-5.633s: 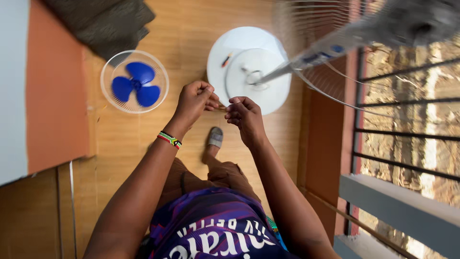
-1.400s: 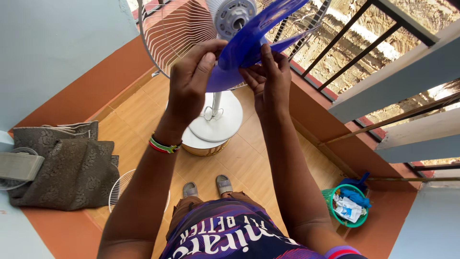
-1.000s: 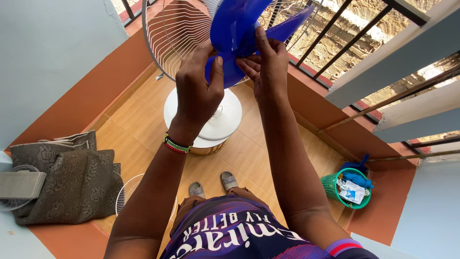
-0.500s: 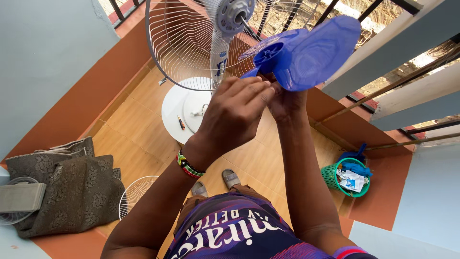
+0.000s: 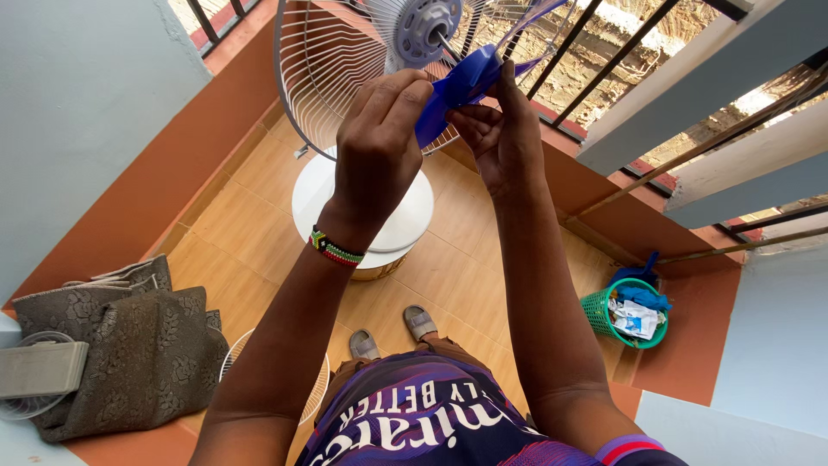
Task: The person assembles a standing electric fan by hand. They attach the front grille, install the blue fan blades onto the motor shaft, secure the blades with a nut, and then attach the rear grille to complete the assembly.
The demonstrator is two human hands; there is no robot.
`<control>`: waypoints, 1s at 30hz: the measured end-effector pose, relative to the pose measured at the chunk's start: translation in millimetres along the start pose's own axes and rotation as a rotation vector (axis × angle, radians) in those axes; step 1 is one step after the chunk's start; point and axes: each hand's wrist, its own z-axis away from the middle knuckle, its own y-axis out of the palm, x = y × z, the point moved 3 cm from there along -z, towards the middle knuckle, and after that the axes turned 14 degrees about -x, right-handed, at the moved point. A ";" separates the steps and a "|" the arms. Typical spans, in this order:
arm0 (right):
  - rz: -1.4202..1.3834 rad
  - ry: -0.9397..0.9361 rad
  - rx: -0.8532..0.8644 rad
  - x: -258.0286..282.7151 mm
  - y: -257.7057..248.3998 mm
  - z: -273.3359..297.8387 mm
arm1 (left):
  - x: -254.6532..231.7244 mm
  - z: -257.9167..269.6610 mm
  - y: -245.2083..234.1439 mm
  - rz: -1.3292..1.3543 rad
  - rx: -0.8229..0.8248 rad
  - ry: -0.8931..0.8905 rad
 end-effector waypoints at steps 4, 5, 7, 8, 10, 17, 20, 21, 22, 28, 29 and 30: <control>0.110 -0.045 -0.046 6.3 14.9 0.3 | 10.9 -3.0 3.6 -0.003 -0.032 0.001; 0.132 -0.060 -0.045 7.2 17.3 0.4 | 13.0 -3.0 3.2 -0.006 -0.034 0.004; 0.178 -0.085 -0.064 8.6 20.6 -0.6 | 17.1 -3.8 2.2 -0.013 -0.036 0.013; 0.200 -0.098 -0.073 9.2 21.9 -1.7 | 19.1 -4.6 1.8 -0.017 -0.035 0.020; 0.243 -0.106 -0.103 9.6 22.2 -3.6 | 22.5 -4.9 1.4 -0.018 -0.030 0.024; 0.382 -0.183 -0.186 10.1 26.7 -16.7 | 32.1 -9.4 3.3 -0.052 -0.030 0.002; 0.421 -0.242 -0.170 9.0 32.1 -22.6 | 37.0 -10.5 5.2 -0.085 -0.042 -0.033; 0.426 -0.256 -0.172 8.5 33.0 -23.7 | 37.8 -10.1 6.3 -0.095 -0.048 -0.047; 0.431 -0.270 -0.173 8.0 33.6 -24.9 | 38.4 -9.9 6.9 -0.116 -0.064 -0.039; 0.479 -0.340 -0.152 4.2 36.6 -32.0 | 40.7 -8.2 14.3 -0.277 -0.074 0.057; 0.476 -0.336 -0.143 3.8 37.1 -33.7 | 40.0 -7.7 15.5 -0.327 -0.071 0.093; 0.468 -0.296 -0.136 2.6 37.3 -35.6 | 38.9 -7.1 16.8 -0.378 -0.069 0.129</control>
